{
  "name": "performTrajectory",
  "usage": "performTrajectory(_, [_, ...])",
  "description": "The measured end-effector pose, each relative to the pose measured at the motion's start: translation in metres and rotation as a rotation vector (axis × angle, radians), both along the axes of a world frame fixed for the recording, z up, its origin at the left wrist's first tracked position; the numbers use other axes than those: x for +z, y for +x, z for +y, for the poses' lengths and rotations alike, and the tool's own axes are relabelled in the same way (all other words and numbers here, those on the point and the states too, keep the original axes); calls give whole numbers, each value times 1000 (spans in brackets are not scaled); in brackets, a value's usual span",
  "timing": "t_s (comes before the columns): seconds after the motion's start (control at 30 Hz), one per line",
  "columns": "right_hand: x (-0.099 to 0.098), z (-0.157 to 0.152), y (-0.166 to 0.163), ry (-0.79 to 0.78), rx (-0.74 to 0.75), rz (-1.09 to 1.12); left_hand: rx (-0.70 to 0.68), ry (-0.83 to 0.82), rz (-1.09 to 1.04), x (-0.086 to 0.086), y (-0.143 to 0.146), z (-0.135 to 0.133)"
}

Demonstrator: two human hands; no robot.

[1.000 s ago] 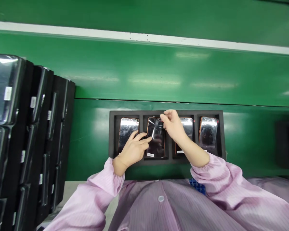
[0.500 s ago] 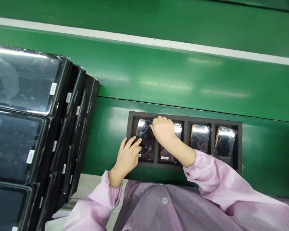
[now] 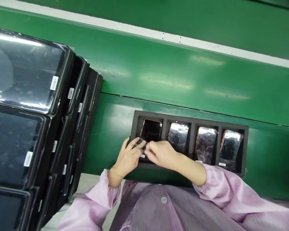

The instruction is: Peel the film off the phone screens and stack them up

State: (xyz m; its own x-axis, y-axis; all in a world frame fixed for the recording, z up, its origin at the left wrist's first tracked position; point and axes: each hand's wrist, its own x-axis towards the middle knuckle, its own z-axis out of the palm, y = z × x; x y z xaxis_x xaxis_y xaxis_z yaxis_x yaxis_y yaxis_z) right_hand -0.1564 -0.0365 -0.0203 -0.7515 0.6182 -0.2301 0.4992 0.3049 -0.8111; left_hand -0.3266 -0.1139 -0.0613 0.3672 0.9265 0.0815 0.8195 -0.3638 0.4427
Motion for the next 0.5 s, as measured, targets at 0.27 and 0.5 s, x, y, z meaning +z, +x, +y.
performTrajectory(0.27, [-3,46,-37,-1216,-1006,310,-36,-344,-56,2,-20,23])
performTrajectory(0.5, [3,30,-5,-937,-905,250,71,-341,10,13,-21,26])
